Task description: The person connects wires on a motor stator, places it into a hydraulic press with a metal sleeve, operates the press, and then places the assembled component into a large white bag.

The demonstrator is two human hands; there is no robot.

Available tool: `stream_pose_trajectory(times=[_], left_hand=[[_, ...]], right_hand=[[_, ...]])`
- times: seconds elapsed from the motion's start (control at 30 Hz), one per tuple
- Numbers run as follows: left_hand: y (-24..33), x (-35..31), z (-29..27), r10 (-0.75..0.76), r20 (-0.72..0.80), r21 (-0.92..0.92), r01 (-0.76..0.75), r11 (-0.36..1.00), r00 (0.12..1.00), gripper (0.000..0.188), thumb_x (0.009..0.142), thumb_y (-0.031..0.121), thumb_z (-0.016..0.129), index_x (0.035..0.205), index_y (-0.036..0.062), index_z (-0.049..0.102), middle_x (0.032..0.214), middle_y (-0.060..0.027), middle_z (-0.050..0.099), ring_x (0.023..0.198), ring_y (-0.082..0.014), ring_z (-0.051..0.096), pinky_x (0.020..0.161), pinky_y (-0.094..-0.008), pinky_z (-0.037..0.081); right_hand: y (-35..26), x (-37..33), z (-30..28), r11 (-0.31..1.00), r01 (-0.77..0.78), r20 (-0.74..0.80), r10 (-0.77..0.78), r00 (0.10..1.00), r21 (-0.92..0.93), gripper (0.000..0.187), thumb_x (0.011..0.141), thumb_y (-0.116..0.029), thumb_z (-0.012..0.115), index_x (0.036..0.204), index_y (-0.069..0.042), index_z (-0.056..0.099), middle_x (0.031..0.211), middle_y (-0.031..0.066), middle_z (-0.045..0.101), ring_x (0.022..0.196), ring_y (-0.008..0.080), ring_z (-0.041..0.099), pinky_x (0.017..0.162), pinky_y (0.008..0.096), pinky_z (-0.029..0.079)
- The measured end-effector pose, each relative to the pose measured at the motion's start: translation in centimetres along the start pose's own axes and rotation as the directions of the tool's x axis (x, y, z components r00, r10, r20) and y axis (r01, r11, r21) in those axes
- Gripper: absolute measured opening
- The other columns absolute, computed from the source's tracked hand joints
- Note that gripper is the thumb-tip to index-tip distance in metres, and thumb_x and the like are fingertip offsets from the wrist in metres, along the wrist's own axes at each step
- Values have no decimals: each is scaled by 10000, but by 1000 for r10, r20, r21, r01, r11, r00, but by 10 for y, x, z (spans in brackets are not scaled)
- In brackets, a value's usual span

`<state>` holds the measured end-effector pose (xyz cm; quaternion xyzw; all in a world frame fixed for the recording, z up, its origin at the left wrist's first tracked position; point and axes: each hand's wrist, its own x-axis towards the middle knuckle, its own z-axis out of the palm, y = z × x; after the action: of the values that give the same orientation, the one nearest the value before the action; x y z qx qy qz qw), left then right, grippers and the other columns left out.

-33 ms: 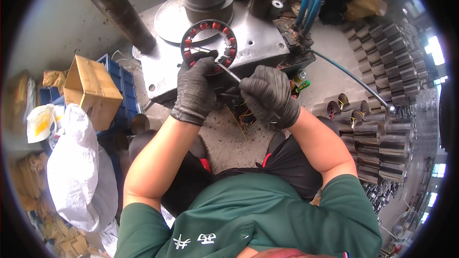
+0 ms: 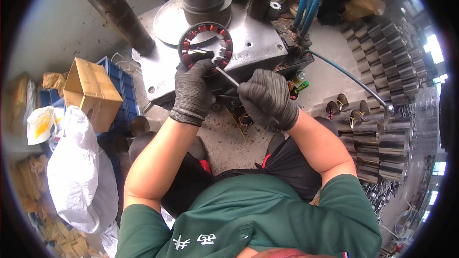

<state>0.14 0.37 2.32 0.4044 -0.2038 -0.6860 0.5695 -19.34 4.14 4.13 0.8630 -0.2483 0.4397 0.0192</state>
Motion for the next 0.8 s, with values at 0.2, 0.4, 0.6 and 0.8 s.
stream_pose_trajectory(times=[0.2,0.4,0.6,0.8], left_hand=[[6,31,-19,269,17,105,-269,957,963,501,809,-78,704,1280,32,573,1103,-113,690,982,-263,710,924,-415,612],[30,34,-37,83,286,-141,-44,989,955,600,926,203,736,1430,19,467,1356,-168,608,1194,-317,643,1085,-479,520],[29,30,-36,305,330,220,-387,895,893,453,982,274,685,1348,61,523,1224,-94,592,1087,-202,600,998,-347,506],[16,12,-32,608,397,552,-709,440,687,260,844,-4,751,1082,10,647,989,-49,642,914,-169,614,822,-323,507]], right_hand=[[27,-12,-19,955,-295,-203,294,934,26,214,827,29,726,1025,-38,679,836,99,673,792,270,694,699,367,556],[112,-62,-30,479,-732,-50,850,524,485,268,968,-156,664,1192,-12,698,1062,157,730,998,243,695,920,351,543],[138,-71,-5,761,-647,-161,634,756,-42,288,982,-172,616,1237,-63,692,1158,180,724,1119,366,664,1014,454,509],[163,-76,12,673,-646,-156,640,753,-359,285,963,-182,590,1231,-124,664,1213,145,700,1165,359,612,1034,486,464]])
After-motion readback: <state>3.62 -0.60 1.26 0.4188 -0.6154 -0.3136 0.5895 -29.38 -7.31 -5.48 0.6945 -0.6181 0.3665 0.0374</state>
